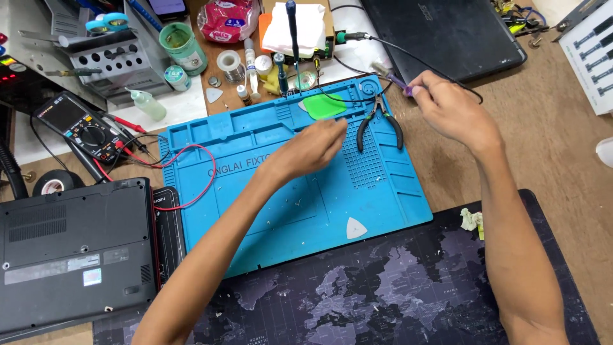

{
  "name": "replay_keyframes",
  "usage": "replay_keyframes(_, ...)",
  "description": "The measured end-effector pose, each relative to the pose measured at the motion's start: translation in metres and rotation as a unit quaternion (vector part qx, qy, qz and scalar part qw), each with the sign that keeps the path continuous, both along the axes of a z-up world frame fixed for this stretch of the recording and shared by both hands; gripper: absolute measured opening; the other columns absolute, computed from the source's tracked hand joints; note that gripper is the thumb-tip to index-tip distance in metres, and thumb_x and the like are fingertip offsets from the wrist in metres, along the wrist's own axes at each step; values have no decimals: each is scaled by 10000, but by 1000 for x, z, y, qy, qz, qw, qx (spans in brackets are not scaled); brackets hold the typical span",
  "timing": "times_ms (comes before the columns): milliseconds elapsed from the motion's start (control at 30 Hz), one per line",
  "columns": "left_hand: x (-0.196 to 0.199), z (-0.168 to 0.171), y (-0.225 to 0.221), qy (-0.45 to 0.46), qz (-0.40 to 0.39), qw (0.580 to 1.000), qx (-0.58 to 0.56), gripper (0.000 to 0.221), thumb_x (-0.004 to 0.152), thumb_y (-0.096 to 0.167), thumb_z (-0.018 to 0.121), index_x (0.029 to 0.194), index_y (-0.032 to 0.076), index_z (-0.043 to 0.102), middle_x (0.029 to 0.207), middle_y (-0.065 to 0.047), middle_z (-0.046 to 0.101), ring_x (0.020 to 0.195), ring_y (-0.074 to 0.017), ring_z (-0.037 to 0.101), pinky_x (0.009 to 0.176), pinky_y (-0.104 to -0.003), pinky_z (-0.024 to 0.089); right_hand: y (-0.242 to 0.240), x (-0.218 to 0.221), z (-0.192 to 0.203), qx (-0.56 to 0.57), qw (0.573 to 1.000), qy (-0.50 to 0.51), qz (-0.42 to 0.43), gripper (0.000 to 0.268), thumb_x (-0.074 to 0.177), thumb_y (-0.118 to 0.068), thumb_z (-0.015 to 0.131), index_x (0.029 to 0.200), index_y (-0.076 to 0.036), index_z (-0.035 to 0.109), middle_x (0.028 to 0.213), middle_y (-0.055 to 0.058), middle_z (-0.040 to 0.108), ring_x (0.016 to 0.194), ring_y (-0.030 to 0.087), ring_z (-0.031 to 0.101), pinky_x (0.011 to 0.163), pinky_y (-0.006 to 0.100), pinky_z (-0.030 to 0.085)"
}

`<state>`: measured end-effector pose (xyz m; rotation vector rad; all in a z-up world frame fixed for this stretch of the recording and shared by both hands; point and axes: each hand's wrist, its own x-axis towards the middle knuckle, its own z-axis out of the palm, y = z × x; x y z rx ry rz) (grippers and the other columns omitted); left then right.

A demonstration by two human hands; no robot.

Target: Testing and diagnosing internal laptop connections using a multimeter and precision tools on a repair mat.

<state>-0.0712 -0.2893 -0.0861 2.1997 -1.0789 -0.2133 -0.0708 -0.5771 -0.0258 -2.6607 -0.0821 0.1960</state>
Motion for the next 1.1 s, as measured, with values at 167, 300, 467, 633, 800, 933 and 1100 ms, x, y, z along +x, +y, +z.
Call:
replay_keyframes(167, -18, 12, 16, 98, -22, 993, 67, 88, 963, -9, 613, 1030, 17, 664, 944, -155, 666, 915, -307, 694, 756, -384, 576, 4, -2, 8, 18, 1000, 0, 11, 287, 1101, -232, 428, 1257, -104, 631, 803, 192, 700, 828, 404, 685, 729, 552, 509)
replay_keyframes(300, -25, 31, 14, 62, -2, 994, 91, 174, 935, -73, 623, 1040, 27, 718, 980, -168, 670, 926, -323, 700, 748, -381, 582, 1, -1, 6, 7, 1000, 1, 15, 303, 1115, -249, 419, 1287, -108, 624, 817, 173, 711, 824, 383, 689, 710, 539, 513)
replay_keyframes(467, -66, 20, -1, 29, -67, 993, 95, 281, 865, 252, 787, 1048, 66, 683, 994, -142, 642, 957, -310, 670, 804, -396, 577, 9, -3, 15, 19, 1000, 2, 16, 284, 1117, -222, 424, 1260, -86, 628, 823, 192, 713, 827, 404, 687, 707, 545, 507)
replay_keyframes(633, -104, -1, -20, 6, -139, 973, 186, 741, 707, 443, 899, 1213, 21, 561, 1070, -198, 591, 1038, -362, 624, 925, -447, 532, 13, -4, 13, 32, 999, 24, 26, 281, 1119, -224, 414, 1256, -79, 612, 835, 187, 711, 823, 377, 688, 704, 508, 511)
replay_keyframes(800, -104, -7, -21, 77, -131, 975, 165, 527, 756, 318, 873, 1052, 58, 523, 985, -120, 531, 1013, -353, 608, 893, -434, 512, 14, -3, 9, 37, 999, 13, 31, 269, 1114, -210, 433, 1233, -60, 622, 821, 192, 708, 791, 373, 673, 686, 519, 513)
replay_keyframes(933, -107, -9, -18, 189, -127, 967, 114, 266, 849, 112, 806, 966, 33, 581, 922, -129, 605, 961, -340, 685, 830, -411, 553, 16, -5, 9, 35, 999, 20, 34, 277, 1106, -199, 430, 1255, -68, 622, 828, 191, 710, 803, 373, 676, 700, 518, 515)
replay_keyframes(1100, -82, 11, -11, 271, -9, 962, -8, 90, 915, -29, 697, 1003, -18, 681, 908, -181, 761, 862, -304, 792, 762, -395, 612, 21, -2, 8, 52, 997, -5, 53, 265, 1095, -189, 463, 1239, -57, 642, 809, 195, 713, 785, 394, 679, 693, 531, 517)
